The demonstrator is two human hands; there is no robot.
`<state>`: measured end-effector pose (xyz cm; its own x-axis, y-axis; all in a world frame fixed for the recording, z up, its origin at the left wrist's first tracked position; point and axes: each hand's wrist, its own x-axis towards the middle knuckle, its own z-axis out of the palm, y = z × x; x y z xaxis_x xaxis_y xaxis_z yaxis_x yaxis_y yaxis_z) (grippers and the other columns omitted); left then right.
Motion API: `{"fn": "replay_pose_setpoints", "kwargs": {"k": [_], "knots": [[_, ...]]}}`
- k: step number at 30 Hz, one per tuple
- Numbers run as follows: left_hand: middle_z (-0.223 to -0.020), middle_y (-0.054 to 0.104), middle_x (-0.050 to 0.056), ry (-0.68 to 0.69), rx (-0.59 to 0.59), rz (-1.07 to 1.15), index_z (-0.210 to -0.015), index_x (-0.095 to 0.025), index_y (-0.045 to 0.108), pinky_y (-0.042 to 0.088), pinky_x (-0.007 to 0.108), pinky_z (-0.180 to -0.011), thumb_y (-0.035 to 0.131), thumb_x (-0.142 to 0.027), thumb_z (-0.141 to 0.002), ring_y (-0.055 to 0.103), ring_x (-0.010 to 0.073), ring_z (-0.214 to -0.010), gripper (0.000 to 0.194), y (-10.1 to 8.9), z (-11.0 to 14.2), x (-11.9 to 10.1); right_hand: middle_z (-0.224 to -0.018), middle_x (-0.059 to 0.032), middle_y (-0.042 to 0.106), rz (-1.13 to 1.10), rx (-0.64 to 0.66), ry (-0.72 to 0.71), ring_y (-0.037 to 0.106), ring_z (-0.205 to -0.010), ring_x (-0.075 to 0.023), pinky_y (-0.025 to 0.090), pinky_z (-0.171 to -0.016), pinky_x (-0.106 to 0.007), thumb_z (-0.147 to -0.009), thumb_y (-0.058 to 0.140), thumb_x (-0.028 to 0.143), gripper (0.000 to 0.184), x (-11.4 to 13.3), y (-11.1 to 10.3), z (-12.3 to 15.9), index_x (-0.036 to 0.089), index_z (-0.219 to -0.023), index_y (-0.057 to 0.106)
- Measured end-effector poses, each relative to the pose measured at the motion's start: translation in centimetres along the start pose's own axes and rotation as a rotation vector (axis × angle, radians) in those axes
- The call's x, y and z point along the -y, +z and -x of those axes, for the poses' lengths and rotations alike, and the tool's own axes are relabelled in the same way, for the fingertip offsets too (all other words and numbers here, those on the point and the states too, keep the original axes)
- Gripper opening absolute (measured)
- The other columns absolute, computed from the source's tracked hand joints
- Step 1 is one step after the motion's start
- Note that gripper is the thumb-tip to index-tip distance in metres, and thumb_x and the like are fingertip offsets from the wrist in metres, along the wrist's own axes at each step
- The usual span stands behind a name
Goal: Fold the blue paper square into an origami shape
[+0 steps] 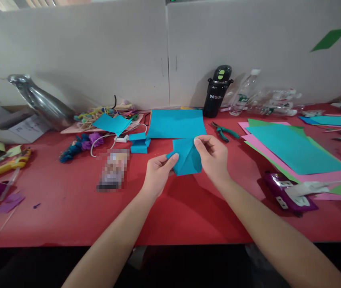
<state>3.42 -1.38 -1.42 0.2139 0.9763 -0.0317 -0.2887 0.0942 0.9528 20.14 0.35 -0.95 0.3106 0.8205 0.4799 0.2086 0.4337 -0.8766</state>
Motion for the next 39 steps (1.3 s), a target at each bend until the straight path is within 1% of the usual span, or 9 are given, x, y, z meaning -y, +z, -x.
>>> {"fn": "replay_pose_setpoints", "kwargs": {"k": [5,10,15,18,29,32,35,37,39], "knots": [[-0.093,0.077,0.009,0.048,0.064,-0.075,-0.097,-0.015,0.075,0.06,0.038,-0.08,0.078,-0.038,-0.08,0.072,0.0227,-0.084,0.029,-0.01,0.22,-0.27,-0.081,-0.0029,0.068,-0.002,-0.033,-0.017,0.062,-0.073,-0.0164,0.052,-0.066,-0.03,-0.09,0.064,0.04,0.018,-0.15,-0.1,-0.19,0.022,-0.089,0.067],[-0.114,0.075,0.014,0.061,0.153,-0.086,-0.116,-0.014,0.07,0.056,0.046,-0.099,0.082,-0.027,-0.075,0.071,0.0289,-0.107,0.045,0.05,0.28,-0.5,-0.081,-0.0034,0.068,0.024,-0.063,-0.022,0.062,-0.073,-0.0166,0.052,-0.066,-0.03,-0.09,0.063,0.038,0.017,-0.01,-0.32,-0.43,0.021,-0.088,0.067],[-0.119,0.074,0.015,0.044,0.198,-0.055,-0.118,-0.013,0.069,0.054,0.047,-0.101,0.082,-0.023,-0.075,0.07,0.0295,-0.11,0.047,-0.06,0.2,-0.43,-0.079,-0.0031,0.068,0.004,-0.068,-0.031,0.061,-0.072,-0.0161,0.052,-0.066,-0.03,-0.089,0.065,0.037,0.016,0.07,-0.38,-0.47,0.021,-0.087,0.067],[-0.118,0.074,0.014,0.042,0.197,-0.053,-0.116,-0.014,0.07,0.054,0.047,-0.101,0.082,-0.023,-0.075,0.071,0.0296,-0.109,0.044,-0.06,0.27,-0.54,-0.08,-0.0033,0.068,0.0,-0.068,-0.02,0.061,-0.073,-0.0163,0.052,-0.066,-0.03,-0.089,0.065,0.038,0.017,0.01,-0.36,-0.43,0.021,-0.087,0.067],[-0.108,0.077,0.011,0.084,0.096,-0.079,-0.103,-0.015,0.075,0.056,0.045,-0.097,0.08,-0.025,-0.076,0.073,0.0285,-0.101,0.029,-0.1,0.22,-0.51,-0.083,-0.003,0.068,-0.073,-0.026,0.007,0.062,-0.076,-0.0162,0.051,-0.068,-0.03,-0.086,0.068,0.039,0.018,0.12,-0.57,-0.68,0.021,-0.089,0.068],[-0.109,0.077,0.011,0.076,0.092,-0.068,-0.105,-0.016,0.075,0.055,0.043,-0.097,0.08,-0.026,-0.075,0.072,0.0278,-0.102,0.032,-0.1,0.26,-0.67,-0.082,-0.0026,0.067,-0.07,-0.017,0.018,0.061,-0.075,-0.0161,0.051,-0.068,-0.03,-0.087,0.067,0.039,0.018,0.06,-0.58,-0.64,0.022,-0.089,0.067],[-0.101,0.077,0.009,0.033,0.066,-0.102,-0.102,-0.017,0.075,0.058,0.038,-0.085,0.082,-0.03,-0.074,0.072,0.0241,-0.092,0.032,-0.14,0.3,-0.7,-0.083,-0.0031,0.067,-0.064,-0.001,0.036,0.061,-0.076,-0.0164,0.051,-0.068,-0.031,-0.087,0.067,0.039,0.018,0.09,-0.53,-0.49,0.022,-0.089,0.067],[-0.089,0.076,0.007,0.021,0.03,-0.118,-0.093,-0.017,0.075,0.059,0.033,-0.074,0.081,-0.036,-0.076,0.071,0.0198,-0.08,0.026,-0.16,0.3,-0.65,-0.083,-0.0031,0.067,-0.072,0.021,0.044,0.06,-0.075,-0.0161,0.05,-0.067,-0.03,-0.086,0.068,0.039,0.018,0.21,-0.51,-0.37,0.022,-0.089,0.067],[-0.081,0.073,0.005,0.031,-0.003,-0.11,-0.084,-0.016,0.073,0.059,0.031,-0.071,0.079,-0.04,-0.079,0.068,0.0172,-0.073,0.025,-0.18,0.29,-0.59,-0.082,-0.0026,0.066,-0.083,0.046,0.05,0.058,-0.073,-0.0154,0.049,-0.065,-0.03,-0.086,0.068,0.038,0.017,0.38,-0.51,-0.3,0.021,-0.089,0.068]]}}
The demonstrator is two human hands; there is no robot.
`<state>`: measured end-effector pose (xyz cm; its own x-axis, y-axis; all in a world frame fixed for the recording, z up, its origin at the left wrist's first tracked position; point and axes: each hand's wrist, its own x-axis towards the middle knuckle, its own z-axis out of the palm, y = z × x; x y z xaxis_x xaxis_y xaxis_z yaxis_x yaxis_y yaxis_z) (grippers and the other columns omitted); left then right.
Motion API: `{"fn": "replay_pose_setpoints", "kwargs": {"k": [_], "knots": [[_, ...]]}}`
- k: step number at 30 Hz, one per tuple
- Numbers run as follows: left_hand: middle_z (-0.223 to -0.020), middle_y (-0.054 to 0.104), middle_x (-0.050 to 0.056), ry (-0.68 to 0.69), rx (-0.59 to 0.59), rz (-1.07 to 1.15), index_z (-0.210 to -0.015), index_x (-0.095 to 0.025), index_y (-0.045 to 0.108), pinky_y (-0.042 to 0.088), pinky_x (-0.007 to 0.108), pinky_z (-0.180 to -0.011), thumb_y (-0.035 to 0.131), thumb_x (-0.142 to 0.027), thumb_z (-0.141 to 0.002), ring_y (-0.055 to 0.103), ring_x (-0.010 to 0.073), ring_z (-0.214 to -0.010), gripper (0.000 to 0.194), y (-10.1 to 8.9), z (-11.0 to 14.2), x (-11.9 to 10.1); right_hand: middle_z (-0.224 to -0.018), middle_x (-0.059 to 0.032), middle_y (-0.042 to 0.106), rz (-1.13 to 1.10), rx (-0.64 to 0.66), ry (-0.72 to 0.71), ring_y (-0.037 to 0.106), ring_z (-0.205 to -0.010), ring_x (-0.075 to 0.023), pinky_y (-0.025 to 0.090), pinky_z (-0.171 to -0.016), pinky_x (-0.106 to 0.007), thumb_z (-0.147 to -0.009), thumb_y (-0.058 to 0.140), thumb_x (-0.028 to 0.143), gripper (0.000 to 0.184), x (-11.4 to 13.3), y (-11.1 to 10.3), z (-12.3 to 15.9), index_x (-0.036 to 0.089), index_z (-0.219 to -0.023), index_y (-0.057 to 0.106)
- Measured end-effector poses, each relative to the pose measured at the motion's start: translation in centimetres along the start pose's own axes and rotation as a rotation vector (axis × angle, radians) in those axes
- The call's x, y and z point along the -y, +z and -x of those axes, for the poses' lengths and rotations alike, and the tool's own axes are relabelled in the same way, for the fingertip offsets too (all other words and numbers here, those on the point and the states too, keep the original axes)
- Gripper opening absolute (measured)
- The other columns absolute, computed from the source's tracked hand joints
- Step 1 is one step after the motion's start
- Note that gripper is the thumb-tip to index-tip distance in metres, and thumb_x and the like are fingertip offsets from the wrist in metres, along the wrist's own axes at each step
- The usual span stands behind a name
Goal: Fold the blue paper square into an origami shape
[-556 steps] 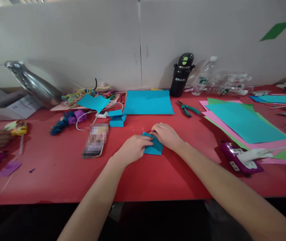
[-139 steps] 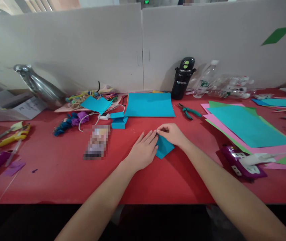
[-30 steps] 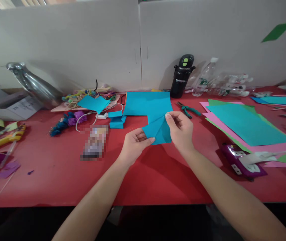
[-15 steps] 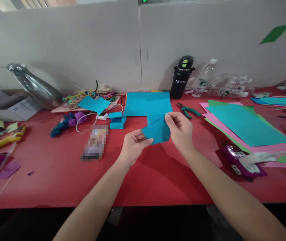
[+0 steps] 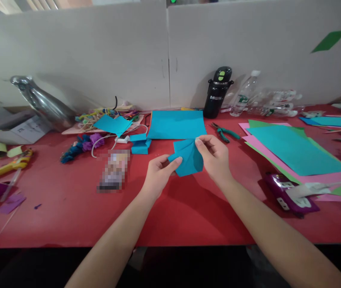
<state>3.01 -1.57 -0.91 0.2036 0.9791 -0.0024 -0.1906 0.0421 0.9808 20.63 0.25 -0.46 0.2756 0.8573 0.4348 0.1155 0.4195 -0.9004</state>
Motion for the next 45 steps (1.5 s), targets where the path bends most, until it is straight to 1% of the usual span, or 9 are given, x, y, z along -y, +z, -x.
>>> {"fn": "replay_pose_setpoints", "kwargs": {"k": [7,14,19,22,27,30,32,40,45], "knots": [[-0.072,0.069,0.005,-0.012,-0.005,0.047,-0.076,-0.015,0.074,0.061,0.038,-0.075,0.077,-0.044,-0.079,0.066,0.018,-0.069,0.029,0.0,-0.1,0.2,-0.078,-0.0018,0.065,0.0,-0.03,0.017,0.055,-0.069,-0.0148,0.047,-0.062,-0.029,-0.086,0.068,0.037,0.016,0.3,0.1,-0.1,0.022,-0.086,0.069],[-0.069,0.067,0.002,0.046,-0.02,0.035,-0.07,-0.016,0.072,0.06,0.035,-0.071,0.076,-0.04,-0.081,0.064,0.0165,-0.067,0.027,0.1,0.0,0.1,-0.078,-0.0012,0.064,-0.031,-0.031,0.017,0.055,-0.07,-0.0144,0.047,-0.062,-0.029,-0.086,0.069,0.039,0.016,-0.1,0.2,-0.1,0.022,-0.086,0.069],[-0.06,0.064,-0.001,0.357,-0.207,-0.47,-0.071,-0.018,0.074,0.054,0.027,-0.058,0.07,-0.037,-0.087,0.062,0.0154,-0.059,0.025,0.0,0.6,-0.2,-0.082,-0.001,0.067,-0.088,0.037,0.037,0.059,-0.076,-0.0151,0.05,-0.071,-0.03,-0.086,0.07,0.039,0.017,-0.5,0.1,-0.3,0.023,-0.088,0.07],[-0.079,0.075,0.002,0.606,-0.279,-0.669,-0.093,-0.02,0.079,0.059,0.03,-0.071,0.069,-0.026,-0.087,0.071,0.0188,-0.073,0.014,-0.4,0.7,-0.1,-0.086,-0.0015,0.069,-0.133,0.05,0.066,0.062,-0.082,-0.0158,0.051,-0.079,-0.032,-0.085,0.071,0.041,0.019,-0.7,0.1,-0.3,0.023,-0.092,0.071],[-0.11,0.077,0.004,0.832,-0.203,-0.735,-0.102,-0.024,0.079,0.057,0.039,-0.096,0.064,-0.009,-0.083,0.072,0.0224,-0.102,0.028,-1.4,0.2,0.1,-0.093,-0.0051,0.071,-0.279,0.053,0.295,0.065,-0.087,-0.0178,0.053,-0.077,-0.032,-0.082,0.07,0.054,0.032,-1.0,0.0,-0.5,0.022,-0.088,0.071],[-0.122,0.073,0.003,0.838,-0.205,-0.745,-0.1,-0.029,0.079,0.049,0.047,-0.109,0.061,-0.006,-0.083,0.066,0.0251,-0.118,0.033,-1.9,-0.1,0.0,-0.091,-0.0093,0.072,-0.371,0.129,0.536,0.066,-0.081,-0.0197,0.053,-0.066,-0.031,-0.08,0.064,0.067,0.048,-1.0,-0.2,-0.7,0.019,-0.079,0.07],[-0.129,0.069,0.002,0.837,-0.216,-0.754,-0.101,-0.031,0.079,0.044,0.052,-0.113,0.059,-0.006,-0.083,0.059,0.0267,-0.128,0.037,-2.3,-0.3,0.0,-0.09,-0.01,0.073,-0.388,0.178,0.601,0.065,-0.076,-0.019,0.052,-0.062,-0.031,-0.077,0.067,0.068,0.05,-0.8,-0.4,-0.8,0.019,-0.079,0.07],[-0.148,0.055,0.001,0.809,-0.189,-0.757,-0.108,-0.031,0.077,0.039,0.054,-0.116,0.051,-0.006,-0.089,0.045,0.0274,-0.142,0.041,-2.5,-0.2,-0.1,-0.083,-0.0028,0.071,-0.316,0.18,0.42,0.06,-0.07,-0.0126,0.05,-0.063,-0.028,-0.066,0.086,0.041,0.033,-0.4,-0.8,-0.7,0.02,-0.087,0.071],[-0.155,0.046,0.003,0.614,-0.204,-0.455,-0.11,-0.028,0.076,0.046,0.046,-0.11,0.052,-0.016,-0.091,0.047,0.0291,-0.14,0.033,-1.9,0.1,-0.7,-0.08,-0.0025,0.071,-0.248,0.216,0.338,0.062,-0.071,-0.0129,0.051,-0.068,-0.03,-0.072,0.082,0.041,0.031,-1.0,-1.1,-0.7,0.019,-0.091,0.071]]}}
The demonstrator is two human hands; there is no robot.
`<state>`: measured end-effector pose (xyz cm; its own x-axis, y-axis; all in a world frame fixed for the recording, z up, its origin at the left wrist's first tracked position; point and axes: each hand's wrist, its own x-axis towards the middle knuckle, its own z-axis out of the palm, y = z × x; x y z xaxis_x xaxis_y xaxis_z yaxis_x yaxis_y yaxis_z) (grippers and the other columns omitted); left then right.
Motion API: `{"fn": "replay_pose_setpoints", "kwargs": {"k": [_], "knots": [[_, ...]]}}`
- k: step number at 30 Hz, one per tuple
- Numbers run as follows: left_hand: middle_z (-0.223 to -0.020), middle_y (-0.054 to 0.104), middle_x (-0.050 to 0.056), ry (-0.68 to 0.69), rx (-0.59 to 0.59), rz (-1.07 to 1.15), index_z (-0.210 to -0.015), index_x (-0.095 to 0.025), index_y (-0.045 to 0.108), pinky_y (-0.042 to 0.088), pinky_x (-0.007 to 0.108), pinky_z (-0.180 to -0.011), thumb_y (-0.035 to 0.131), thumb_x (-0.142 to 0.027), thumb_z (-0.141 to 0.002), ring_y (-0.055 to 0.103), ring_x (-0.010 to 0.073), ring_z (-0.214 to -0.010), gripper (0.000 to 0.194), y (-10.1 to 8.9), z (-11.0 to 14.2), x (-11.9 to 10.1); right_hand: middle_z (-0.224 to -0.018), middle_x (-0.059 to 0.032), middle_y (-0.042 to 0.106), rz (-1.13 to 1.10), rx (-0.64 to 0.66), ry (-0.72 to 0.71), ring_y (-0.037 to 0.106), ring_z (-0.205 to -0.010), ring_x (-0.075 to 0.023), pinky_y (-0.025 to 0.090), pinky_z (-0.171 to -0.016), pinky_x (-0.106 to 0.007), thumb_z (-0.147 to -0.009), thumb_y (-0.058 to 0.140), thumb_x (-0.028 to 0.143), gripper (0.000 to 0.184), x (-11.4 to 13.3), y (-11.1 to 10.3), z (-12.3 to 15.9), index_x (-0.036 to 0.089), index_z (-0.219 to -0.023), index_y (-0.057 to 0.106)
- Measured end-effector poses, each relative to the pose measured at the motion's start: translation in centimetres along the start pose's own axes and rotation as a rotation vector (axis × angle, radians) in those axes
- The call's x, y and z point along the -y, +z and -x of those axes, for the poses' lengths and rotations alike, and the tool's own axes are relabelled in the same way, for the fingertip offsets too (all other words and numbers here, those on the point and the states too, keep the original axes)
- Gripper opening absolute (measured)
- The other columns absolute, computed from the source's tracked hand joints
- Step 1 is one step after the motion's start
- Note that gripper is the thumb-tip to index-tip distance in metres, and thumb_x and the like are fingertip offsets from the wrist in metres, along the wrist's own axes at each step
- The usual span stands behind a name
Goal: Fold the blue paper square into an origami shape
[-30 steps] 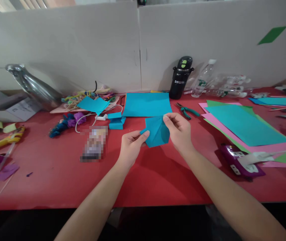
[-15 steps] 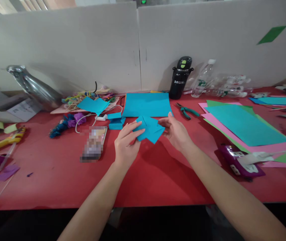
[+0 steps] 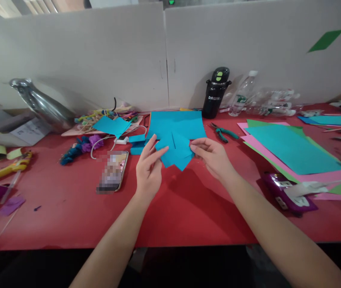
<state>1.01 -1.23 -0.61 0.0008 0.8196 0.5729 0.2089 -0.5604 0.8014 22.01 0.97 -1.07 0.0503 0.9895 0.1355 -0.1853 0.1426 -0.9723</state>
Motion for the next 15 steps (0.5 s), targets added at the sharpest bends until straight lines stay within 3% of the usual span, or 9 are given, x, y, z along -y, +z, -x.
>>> {"fn": "replay_pose_setpoints", "kwargs": {"k": [4,6,8,11,15], "knots": [[-0.14,0.061,0.012,-0.394,-0.064,0.418,-0.123,-0.023,0.068,0.059,0.042,-0.087,0.057,-0.033,-0.09,0.066,0.0305,-0.116,0.037,-0.09,-0.72,0.31,-0.087,-0.0053,0.074,0.105,0.018,-0.074,0.066,-0.08,-0.0158,0.053,-0.076,-0.033,-0.076,0.08,0.04,0.027,-0.28,-0.15,-0.04,0.018,-0.09,0.071],[-0.121,0.071,0.014,-0.534,-0.056,0.469,-0.126,-0.02,0.065,0.06,0.04,-0.08,0.069,-0.04,-0.084,0.072,0.0281,-0.101,0.046,-0.16,-0.96,0.65,-0.09,-0.006,0.075,0.164,0.025,-0.101,0.068,-0.084,-0.0175,0.054,-0.079,-0.034,-0.078,0.078,0.04,0.026,-0.32,-0.14,-0.04,0.019,-0.09,0.07],[-0.106,0.075,0.012,-0.591,0.017,0.447,-0.121,-0.017,0.067,0.06,0.037,-0.077,0.079,-0.039,-0.077,0.073,0.0251,-0.091,0.051,-0.2,-0.99,0.89,-0.091,-0.0064,0.075,0.201,0.028,-0.115,0.069,-0.086,-0.0187,0.054,-0.081,-0.035,-0.079,0.077,0.04,0.025,-0.26,-0.09,-0.04,0.019,-0.091,0.07],[-0.093,0.076,0.007,-0.6,0.091,0.401,-0.105,-0.017,0.073,0.059,0.031,-0.075,0.083,-0.038,-0.074,0.071,0.0196,-0.082,0.039,-0.21,-0.82,0.92,-0.093,-0.0069,0.076,0.196,0.002,-0.123,0.07,-0.089,-0.0198,0.055,-0.083,-0.037,-0.081,0.075,0.041,0.025,0.06,0.04,0.01,0.02,-0.093,0.071],[-0.082,0.074,0.002,-0.617,0.025,0.413,-0.096,-0.02,0.073,0.058,0.027,-0.071,0.085,-0.04,-0.071,0.07,0.0166,-0.076,0.034,-0.14,-0.85,0.74,-0.1,-0.0074,0.076,0.148,0.009,-0.065,0.069,-0.093,-0.0197,0.056,-0.086,-0.037,-0.08,0.075,0.045,0.03,0.32,0.24,0.14,0.021,-0.099,0.072]]}}
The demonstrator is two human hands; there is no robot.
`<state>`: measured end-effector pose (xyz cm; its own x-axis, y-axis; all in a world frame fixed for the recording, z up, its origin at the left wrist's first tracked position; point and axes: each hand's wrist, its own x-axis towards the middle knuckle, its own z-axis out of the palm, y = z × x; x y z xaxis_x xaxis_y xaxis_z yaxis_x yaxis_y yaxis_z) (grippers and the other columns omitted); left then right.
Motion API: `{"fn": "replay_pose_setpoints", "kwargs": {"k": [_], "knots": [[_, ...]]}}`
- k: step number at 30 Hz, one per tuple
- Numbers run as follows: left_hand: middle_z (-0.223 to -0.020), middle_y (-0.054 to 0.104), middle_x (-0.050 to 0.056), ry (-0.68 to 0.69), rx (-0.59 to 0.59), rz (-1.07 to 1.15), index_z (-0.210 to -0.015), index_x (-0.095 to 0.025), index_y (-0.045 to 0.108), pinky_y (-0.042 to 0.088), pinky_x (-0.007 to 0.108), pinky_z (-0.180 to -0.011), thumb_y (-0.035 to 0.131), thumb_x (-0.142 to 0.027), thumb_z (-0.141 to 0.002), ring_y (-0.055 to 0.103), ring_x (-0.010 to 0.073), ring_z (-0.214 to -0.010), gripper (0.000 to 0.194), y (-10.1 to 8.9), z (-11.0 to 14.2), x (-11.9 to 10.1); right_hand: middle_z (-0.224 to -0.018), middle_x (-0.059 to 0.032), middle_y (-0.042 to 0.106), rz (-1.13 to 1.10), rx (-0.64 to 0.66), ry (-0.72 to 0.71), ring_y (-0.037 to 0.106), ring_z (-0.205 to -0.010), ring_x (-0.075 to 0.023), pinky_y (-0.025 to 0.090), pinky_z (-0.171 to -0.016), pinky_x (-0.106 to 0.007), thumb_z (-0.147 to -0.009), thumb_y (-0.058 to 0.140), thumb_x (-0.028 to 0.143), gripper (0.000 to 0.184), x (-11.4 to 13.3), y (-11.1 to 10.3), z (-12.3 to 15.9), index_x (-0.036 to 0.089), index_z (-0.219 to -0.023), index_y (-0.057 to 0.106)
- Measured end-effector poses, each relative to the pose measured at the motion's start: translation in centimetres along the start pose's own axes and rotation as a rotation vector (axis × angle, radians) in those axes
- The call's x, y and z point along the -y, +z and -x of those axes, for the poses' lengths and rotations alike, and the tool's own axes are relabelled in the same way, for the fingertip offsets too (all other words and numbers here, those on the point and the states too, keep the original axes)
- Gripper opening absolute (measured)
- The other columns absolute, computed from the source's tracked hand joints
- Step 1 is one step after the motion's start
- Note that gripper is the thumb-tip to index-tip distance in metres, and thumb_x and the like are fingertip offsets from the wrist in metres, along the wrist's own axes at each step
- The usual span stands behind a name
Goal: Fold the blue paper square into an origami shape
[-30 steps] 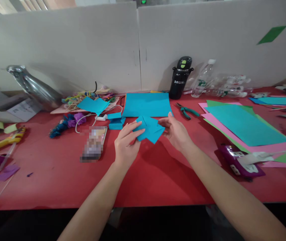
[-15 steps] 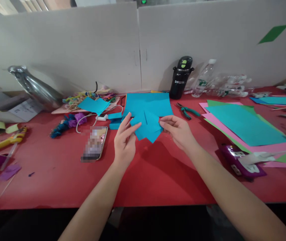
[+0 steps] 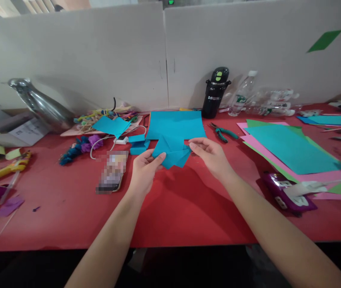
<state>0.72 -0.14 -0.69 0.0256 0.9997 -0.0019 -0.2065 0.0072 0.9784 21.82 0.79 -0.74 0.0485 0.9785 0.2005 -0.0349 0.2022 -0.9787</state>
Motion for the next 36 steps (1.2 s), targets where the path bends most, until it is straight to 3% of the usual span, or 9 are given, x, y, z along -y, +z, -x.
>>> {"fn": "replay_pose_setpoints", "kwargs": {"k": [6,11,14,20,28,32,36], "knots": [[-0.092,0.075,0.005,0.009,0.04,0.037,-0.094,-0.019,0.072,0.059,0.033,-0.08,0.085,-0.038,-0.071,0.071,0.0195,-0.084,0.033,0.1,-0.2,-0.2,-0.09,-0.004,0.073,-0.128,0.057,0.129,0.067,-0.083,-0.0169,0.055,-0.082,-0.036,-0.073,0.081,0.045,0.036,-1.1,0.3,-0.1,0.021,-0.099,0.073],[-0.112,0.074,0.012,-0.06,0.24,-0.098,-0.114,-0.017,0.069,0.056,0.04,-0.09,0.085,-0.031,-0.071,0.07,0.0261,-0.1,0.048,0.1,0.2,-0.3,-0.083,-0.0021,0.071,-0.044,0.031,0.048,0.061,-0.073,-0.0146,0.051,-0.068,-0.03,-0.078,0.076,0.044,0.029,-0.9,0.0,-0.1,0.022,-0.097,0.075],[-0.114,0.073,0.014,-0.111,0.32,-0.178,-0.12,-0.017,0.066,0.056,0.04,-0.086,0.086,-0.034,-0.069,0.07,0.0297,-0.104,0.057,0.3,0.6,-0.2,-0.084,-0.0019,0.072,0.096,0.072,-0.001,0.057,-0.068,-0.0144,0.046,-0.06,-0.029,-0.085,0.068,0.044,0.03,-0.5,-0.2,0.0,0.024,-0.105,0.076],[-0.104,0.075,0.014,-0.115,0.303,-0.238,-0.113,-0.017,0.07,0.056,0.039,-0.079,0.083,-0.039,-0.073,0.071,0.0277,-0.092,0.048,0.4,0.6,0.4,-0.096,-0.0024,0.075,0.231,0.249,-0.09,0.066,-0.082,-0.0172,0.052,-0.075,-0.034,-0.089,0.064,0.039,0.031,-0.4,0.2,0.4,0.027,-0.116,0.074],[-0.095,0.07,0.005,0.048,0.174,-0.332,-0.09,-0.018,0.065,0.051,0.029,-0.077,0.075,-0.029,-0.077,0.067,0.0185,-0.089,0.02,0.1,0.0,1.0,-0.114,-0.0081,0.073,0.359,0.176,-0.152,0.067,-0.099,-0.0225,0.055,-0.084,-0.039,-0.08,0.077,0.038,0.042,-1.0,-0.3,0.2,0.025,-0.119,0.07],[-0.1,0.071,0.006,0.045,0.203,-0.308,-0.096,-0.018,0.063,0.051,0.029,-0.08,0.074,-0.024,-0.077,0.067,0.0199,-0.095,0.023,0.2,0.0,1.0,-0.108,-0.0064,0.072,0.402,0.192,-0.198,0.066,-0.089,-0.0201,0.056,-0.079,-0.037,-0.083,0.074,0.034,0.033,-1.2,-0.6,0.2,0.026,-0.115,0.071],[-0.1,0.073,0.008,0.055,0.238,-0.326,-0.108,-0.019,0.064,0.052,0.032,-0.081,0.072,-0.033,-0.082,0.069,0.0231,-0.096,0.031,0.4,0.2,0.9,-0.103,-0.0057,0.07,0.411,0.204,-0.249,0.065,-0.086,-0.0193,0.055,-0.076,-0.035,-0.085,0.071,0.032,0.028,-1.2,-0.4,0.3,0.027,-0.113,0.072]]}}
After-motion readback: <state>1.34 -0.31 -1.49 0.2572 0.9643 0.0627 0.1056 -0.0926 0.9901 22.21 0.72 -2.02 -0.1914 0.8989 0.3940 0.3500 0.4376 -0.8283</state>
